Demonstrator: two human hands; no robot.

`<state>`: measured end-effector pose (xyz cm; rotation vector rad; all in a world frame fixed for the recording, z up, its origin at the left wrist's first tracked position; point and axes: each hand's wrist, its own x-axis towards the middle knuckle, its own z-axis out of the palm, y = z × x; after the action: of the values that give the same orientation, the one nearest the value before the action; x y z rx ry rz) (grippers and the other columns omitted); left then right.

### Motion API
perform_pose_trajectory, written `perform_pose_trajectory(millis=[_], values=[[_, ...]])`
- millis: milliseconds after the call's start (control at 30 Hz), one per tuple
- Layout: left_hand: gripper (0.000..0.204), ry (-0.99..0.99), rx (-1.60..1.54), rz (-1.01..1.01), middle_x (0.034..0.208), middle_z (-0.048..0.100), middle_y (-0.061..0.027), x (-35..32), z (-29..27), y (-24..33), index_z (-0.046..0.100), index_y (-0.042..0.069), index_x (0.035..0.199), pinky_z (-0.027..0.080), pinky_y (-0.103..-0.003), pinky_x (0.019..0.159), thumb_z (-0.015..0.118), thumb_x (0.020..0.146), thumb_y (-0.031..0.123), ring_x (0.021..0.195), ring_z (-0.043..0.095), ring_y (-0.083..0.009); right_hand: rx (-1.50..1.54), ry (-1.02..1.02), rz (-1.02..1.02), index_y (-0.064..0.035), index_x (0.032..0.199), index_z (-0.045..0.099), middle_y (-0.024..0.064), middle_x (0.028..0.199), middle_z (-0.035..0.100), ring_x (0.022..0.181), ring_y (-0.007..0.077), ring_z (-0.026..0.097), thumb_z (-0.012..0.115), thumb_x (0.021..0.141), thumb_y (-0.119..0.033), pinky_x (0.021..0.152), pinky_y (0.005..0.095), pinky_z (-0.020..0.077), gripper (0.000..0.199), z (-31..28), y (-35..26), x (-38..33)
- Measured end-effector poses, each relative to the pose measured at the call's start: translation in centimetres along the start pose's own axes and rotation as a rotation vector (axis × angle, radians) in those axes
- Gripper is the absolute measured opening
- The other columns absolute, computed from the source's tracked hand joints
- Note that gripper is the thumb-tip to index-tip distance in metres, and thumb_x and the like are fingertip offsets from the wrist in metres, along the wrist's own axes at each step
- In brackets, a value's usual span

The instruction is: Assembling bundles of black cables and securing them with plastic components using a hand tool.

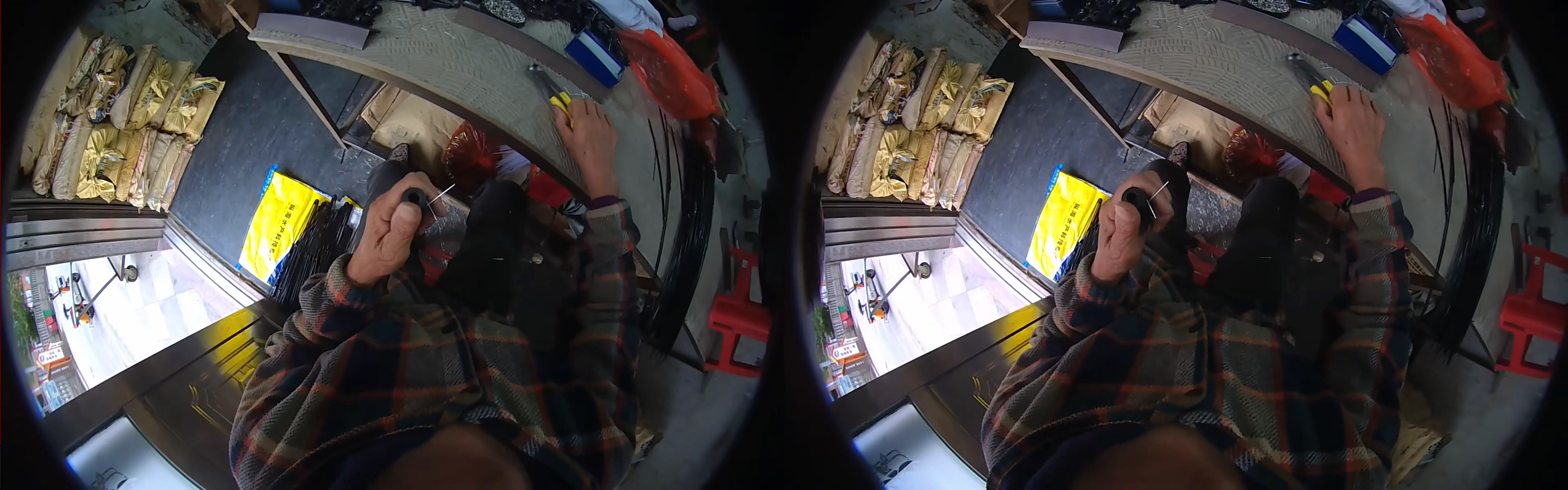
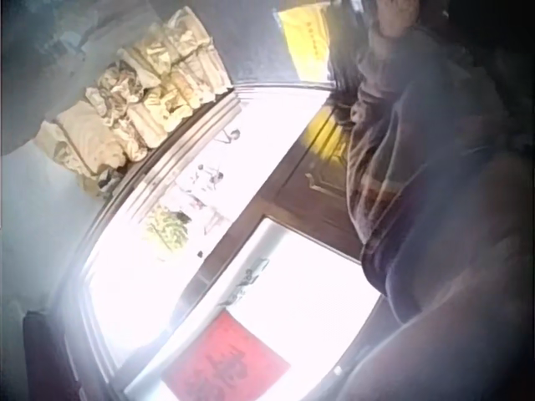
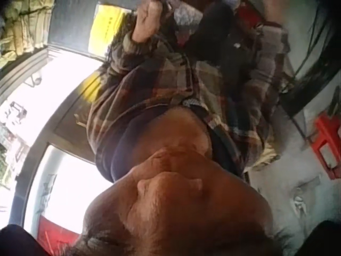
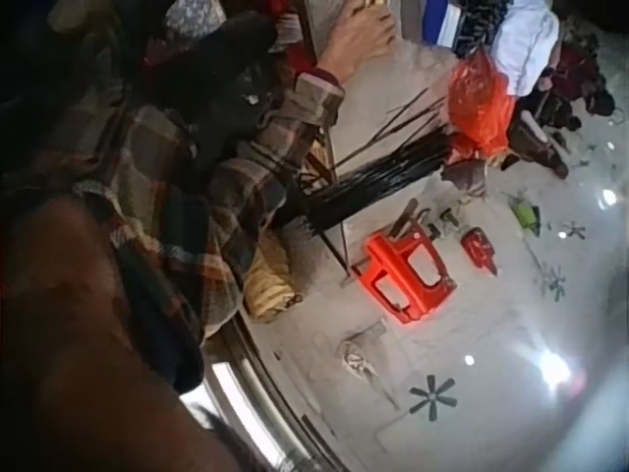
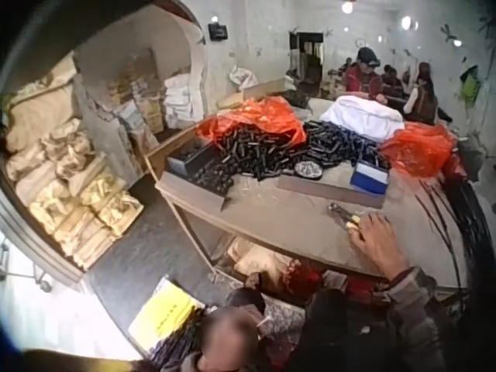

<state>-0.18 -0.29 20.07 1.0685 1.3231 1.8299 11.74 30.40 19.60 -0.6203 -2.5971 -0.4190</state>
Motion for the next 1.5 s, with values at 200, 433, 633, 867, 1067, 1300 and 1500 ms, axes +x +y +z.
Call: perform_pose_trajectory(millis=[200,433,633,867,1067,1300,1500], values=[[0.053,-0.023,-0.083,0.057,0.068,0.043,-0.0039,-0.3,-0.2,-0.9,0.044,0.003,0.079,0.032,-0.021,0.052,0.037,0.086,0.055,0.057,0.041,-0.0107,1.575,-0.021,0.531,-0.0041,0.092,0.054,0.0049,0.078,0.053,0.066,0.0119,0.052,0.054,0.084,-0.020,0.060,0.0255,0.0420,0.018,-5.4,-6.4,-2.5],[0.050,0.222,-0.081,0.119,0.062,0.042,0.0007,-1.1,0.4,-1.9,0.046,0.004,0.076,0.027,-0.021,0.048,0.035,0.089,0.051,0.054,0.035,-0.0061,1.089,0.058,-0.189,-0.0080,0.097,0.059,0.0093,0.109,0.046,0.087,0.0171,0.053,0.064,0.074,-0.009,0.074,0.0297,0.0439,0.023,-11.8,-12.6,-1.8],[0.056,0.209,0.017,0.047,0.057,0.041,0.0011,-0.8,0.5,-0.6,0.047,0.003,0.075,0.026,-0.023,0.046,0.029,0.089,0.055,0.050,0.034,-0.0069,-0.110,0.516,-0.504,-0.0241,0.110,0.056,-0.0055,0.117,0.042,0.113,0.0112,0.042,0.055,0.085,-0.026,0.103,0.0434,0.0220,0.025,-11.3,-10.6,-0.5],[0.064,0.359,0.226,-0.009,0.058,0.044,0.0008,-1.1,1.5,-0.5,0.049,0.003,0.080,0.028,-0.022,0.044,0.025,0.085,0.062,0.049,0.040,-0.0065,-0.356,0.596,-0.566,-0.0253,0.114,0.049,-0.0090,0.116,0.041,0.110,0.0066,0.042,0.054,0.085,-0.027,0.103,0.0441,0.0222,0.029,-10.5,-11.0,-1.3],[0.069,0.347,0.375,0.006,0.064,0.050,-0.0008,-1.2,1.7,0.4,0.052,0.001,0.090,0.033,-0.020,0.049,0.022,0.085,0.063,0.053,0.044,-0.0078,-0.003,0.243,-0.583,-0.0101,0.098,0.055,0.0027,0.111,0.045,0.098,0.0169,0.049,0.057,0.082,-0.022,0.082,0.0360,0.0424,0.020,-11.4,-11.3,-3.3],[0.059,-0.219,0.283,0.135,0.101,0.059,-0.0110,-1.5,-0.1,1.7,0.043,0.000,0.121,0.044,-0.028,0.073,0.060,0.080,0.038,0.077,0.057,-0.0190,1.155,-1.540,-0.236,-0.0030,0.089,0.048,0.0119,0.090,0.057,0.067,0.0203,0.062,0.057,0.084,-0.025,0.052,0.0261,0.0491,0.024,-14.6,-6.9,-0.8],[0.051,-0.442,0.233,0.224,0.091,0.053,-0.0075,-1.3,-0.6,-0.1,0.046,-0.002,0.112,0.040,-0.026,0.073,0.068,0.076,0.027,0.078,0.050,-0.0146,1.759,-1.345,-0.109,-0.0043,0.103,0.048,0.0096,0.094,0.053,0.074,0.0175,0.059,0.071,0.071,-0.029,0.060,0.0284,0.0490,0.047,-12.6,-6.5,-4.5]])
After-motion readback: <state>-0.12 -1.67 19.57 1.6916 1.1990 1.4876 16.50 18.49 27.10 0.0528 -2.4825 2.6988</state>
